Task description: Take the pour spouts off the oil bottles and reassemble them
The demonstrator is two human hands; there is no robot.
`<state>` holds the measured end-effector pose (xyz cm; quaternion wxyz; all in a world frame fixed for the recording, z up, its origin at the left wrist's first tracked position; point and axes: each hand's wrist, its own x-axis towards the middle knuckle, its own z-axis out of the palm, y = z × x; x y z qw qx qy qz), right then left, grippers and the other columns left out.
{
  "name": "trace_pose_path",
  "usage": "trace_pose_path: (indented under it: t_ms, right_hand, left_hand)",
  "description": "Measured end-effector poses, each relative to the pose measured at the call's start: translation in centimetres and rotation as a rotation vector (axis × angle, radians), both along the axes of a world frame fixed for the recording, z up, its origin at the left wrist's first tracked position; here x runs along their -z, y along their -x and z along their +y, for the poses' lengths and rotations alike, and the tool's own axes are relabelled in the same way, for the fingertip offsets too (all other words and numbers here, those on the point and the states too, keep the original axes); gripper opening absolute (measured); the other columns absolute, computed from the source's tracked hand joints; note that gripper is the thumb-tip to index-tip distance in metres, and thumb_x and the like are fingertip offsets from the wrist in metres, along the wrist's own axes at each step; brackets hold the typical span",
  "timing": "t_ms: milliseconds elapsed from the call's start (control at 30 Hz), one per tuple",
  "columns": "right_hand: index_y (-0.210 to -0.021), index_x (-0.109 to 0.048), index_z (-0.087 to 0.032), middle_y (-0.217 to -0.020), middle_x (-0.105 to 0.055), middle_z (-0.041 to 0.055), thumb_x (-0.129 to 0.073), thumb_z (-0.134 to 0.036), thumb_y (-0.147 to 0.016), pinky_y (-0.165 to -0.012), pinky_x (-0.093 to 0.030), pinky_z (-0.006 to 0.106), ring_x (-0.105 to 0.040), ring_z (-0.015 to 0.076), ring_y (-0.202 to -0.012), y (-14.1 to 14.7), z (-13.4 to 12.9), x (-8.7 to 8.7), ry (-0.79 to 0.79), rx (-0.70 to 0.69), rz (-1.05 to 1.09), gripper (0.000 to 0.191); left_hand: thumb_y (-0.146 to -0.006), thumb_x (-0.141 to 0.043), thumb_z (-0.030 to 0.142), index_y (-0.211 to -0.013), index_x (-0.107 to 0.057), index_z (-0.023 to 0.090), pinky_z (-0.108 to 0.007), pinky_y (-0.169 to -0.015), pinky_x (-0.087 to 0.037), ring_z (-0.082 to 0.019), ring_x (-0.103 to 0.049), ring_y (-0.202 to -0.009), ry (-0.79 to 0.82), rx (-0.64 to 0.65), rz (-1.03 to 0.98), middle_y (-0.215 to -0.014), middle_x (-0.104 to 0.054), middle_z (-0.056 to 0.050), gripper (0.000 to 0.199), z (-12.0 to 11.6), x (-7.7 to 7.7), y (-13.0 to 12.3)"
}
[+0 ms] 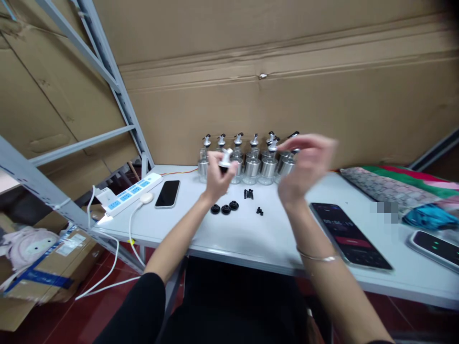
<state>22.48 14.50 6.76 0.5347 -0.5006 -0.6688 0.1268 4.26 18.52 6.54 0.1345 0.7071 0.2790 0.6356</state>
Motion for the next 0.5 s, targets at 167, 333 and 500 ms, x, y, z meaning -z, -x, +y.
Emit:
trace_pose_path:
  t_ms: [167, 333, 500]
  right_hand:
    - [-0.087, -0.060, -0.021, -0.087, -0.061, 0.0073, -0.048, -0.052, -0.086, -0.087, -0.044, 0.042, -0.057, 0.0250, -0.091, 3.4, 2.7, 3.5, -0.251, -0.008, 0.095, 0.033]
    - [-0.082, -0.059, -0.020, -0.083, -0.060, 0.0062, -0.050, -0.066, -0.077, -0.082, -0.044, 0.038, -0.054, 0.0223, -0.083, 3.6, 3.1, 4.5, -0.166, -0.117, 0.195, 0.048]
    - [-0.068, -0.054, -0.019, -0.062, -0.052, 0.0005, -0.045, -0.076, -0.073, -0.052, -0.042, 0.027, -0.049, 0.0135, -0.056, 3.7, 3.1, 3.9, 0.117, -0.330, 0.326, 0.058]
  left_hand:
    - [-0.087, -0.034, 0.067, -0.094, -0.040, 0.020, -0.034, -0.073, -0.046, -0.017, -0.052, -0.075, 0.050, 0.055, 0.070, -0.083, -0.051, -0.004, 0.048, 1.5, 5.8, -3.5]
    - [-0.090, -0.022, 0.065, -0.111, -0.034, 0.022, -0.039, -0.095, -0.041, -0.020, -0.048, -0.110, 0.064, 0.082, 0.022, -0.116, -0.041, -0.011, 0.050, 1.6, 7.7, -4.2]
    - [-0.092, -0.026, 0.061, -0.113, -0.037, 0.022, -0.042, -0.097, -0.039, -0.021, -0.044, -0.117, 0.011, 0.111, 0.067, -0.124, -0.040, -0.012, 0.045, 1.6, 7.8, -4.2]
